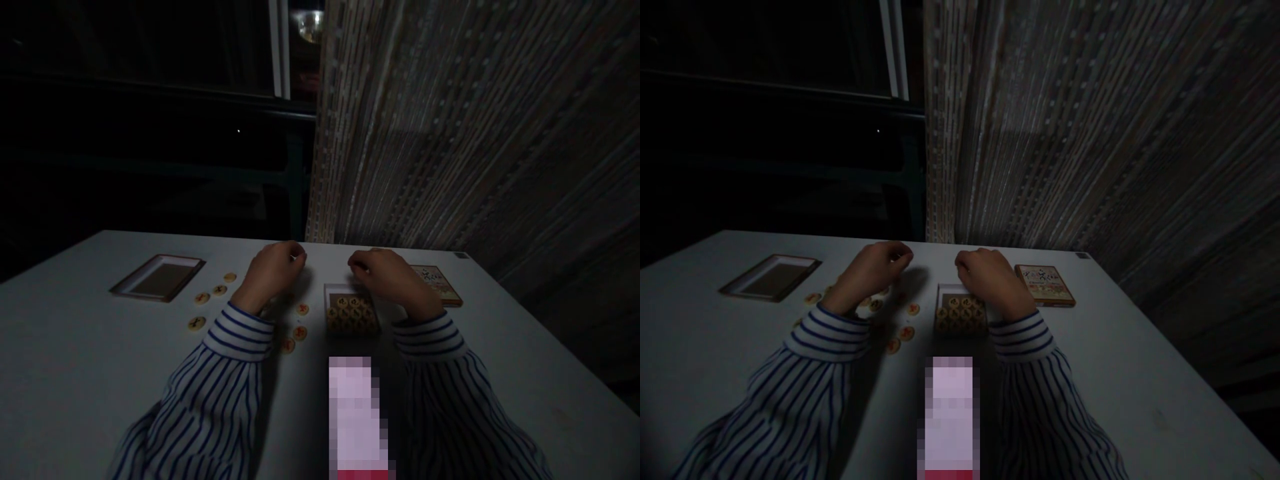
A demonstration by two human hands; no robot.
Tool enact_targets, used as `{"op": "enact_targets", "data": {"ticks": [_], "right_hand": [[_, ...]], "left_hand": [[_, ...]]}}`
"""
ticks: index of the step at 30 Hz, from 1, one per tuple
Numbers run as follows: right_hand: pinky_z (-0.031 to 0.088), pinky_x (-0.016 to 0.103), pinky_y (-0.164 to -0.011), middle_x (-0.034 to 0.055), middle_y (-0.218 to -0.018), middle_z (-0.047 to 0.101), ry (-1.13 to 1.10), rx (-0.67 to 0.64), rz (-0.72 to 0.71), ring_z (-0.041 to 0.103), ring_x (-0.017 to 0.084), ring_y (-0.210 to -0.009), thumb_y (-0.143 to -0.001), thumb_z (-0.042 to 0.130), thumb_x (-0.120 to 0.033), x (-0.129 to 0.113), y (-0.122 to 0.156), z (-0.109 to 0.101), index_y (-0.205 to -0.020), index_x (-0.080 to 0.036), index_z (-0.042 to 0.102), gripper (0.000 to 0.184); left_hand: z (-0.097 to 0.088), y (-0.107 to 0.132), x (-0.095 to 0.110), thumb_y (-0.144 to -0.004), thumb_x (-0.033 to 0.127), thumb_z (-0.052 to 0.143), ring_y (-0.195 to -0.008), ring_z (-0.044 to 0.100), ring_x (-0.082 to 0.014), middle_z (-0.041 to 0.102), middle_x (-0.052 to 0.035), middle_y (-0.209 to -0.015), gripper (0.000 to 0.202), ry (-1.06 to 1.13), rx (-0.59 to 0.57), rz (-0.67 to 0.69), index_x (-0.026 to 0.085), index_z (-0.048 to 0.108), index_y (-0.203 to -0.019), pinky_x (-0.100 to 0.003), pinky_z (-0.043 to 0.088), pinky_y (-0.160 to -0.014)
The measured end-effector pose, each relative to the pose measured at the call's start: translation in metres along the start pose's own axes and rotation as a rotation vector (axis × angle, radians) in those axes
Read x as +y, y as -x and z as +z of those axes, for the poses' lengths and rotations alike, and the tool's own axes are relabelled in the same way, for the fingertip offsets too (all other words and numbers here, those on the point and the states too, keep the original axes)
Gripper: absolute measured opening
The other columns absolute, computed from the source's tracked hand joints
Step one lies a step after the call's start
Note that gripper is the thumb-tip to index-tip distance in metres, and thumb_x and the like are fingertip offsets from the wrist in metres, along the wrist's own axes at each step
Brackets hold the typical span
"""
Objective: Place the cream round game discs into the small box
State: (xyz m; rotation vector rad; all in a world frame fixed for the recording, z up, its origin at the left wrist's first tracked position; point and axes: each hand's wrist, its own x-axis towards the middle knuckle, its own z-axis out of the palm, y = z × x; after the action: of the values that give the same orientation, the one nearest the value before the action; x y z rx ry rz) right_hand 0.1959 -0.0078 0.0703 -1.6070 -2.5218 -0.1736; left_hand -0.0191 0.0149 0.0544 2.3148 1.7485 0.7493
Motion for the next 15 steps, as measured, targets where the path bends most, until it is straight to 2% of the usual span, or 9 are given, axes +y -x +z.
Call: {"op": "enact_targets", "data": {"ticks": [5, 15], "right_hand": [[0.036, 0.025, -0.072, 0.0054, -0.092, 0.065, -0.031, 0.118, 0.076, 0.057, 0.017, -0.083, -0.086, 0.037, -0.027, -0.003, 0.004, -0.010, -0.101, -0.019, 0.060, 0.028], [0.037, 0.025, -0.071, 0.0049, -0.089, 0.065, -0.135, 0.328, 0.094, 0.057, 0.016, -0.081, -0.087, 0.036, -0.025, -0.003, 0.006, -0.012, -0.097, -0.018, 0.059, 0.027]], "left_hand": [[-0.010, 0.001, -0.001, -0.080, 0.037, 0.040, -0.083, 0.062, -0.0192, 0.069, -0.0047, -0.088, 0.032, 0.100, 0.130, 0.005, 0.018, 0.065, -0.089, -0.026, 0.045, -0.071], [-0.015, 0.000, -0.005, -0.077, 0.037, 0.046, -0.079, 0.063, -0.0174, 0.069, -0.0039, -0.086, 0.030, 0.239, 0.295, -0.030, 0.017, 0.066, -0.088, -0.024, 0.047, -0.070]]}}
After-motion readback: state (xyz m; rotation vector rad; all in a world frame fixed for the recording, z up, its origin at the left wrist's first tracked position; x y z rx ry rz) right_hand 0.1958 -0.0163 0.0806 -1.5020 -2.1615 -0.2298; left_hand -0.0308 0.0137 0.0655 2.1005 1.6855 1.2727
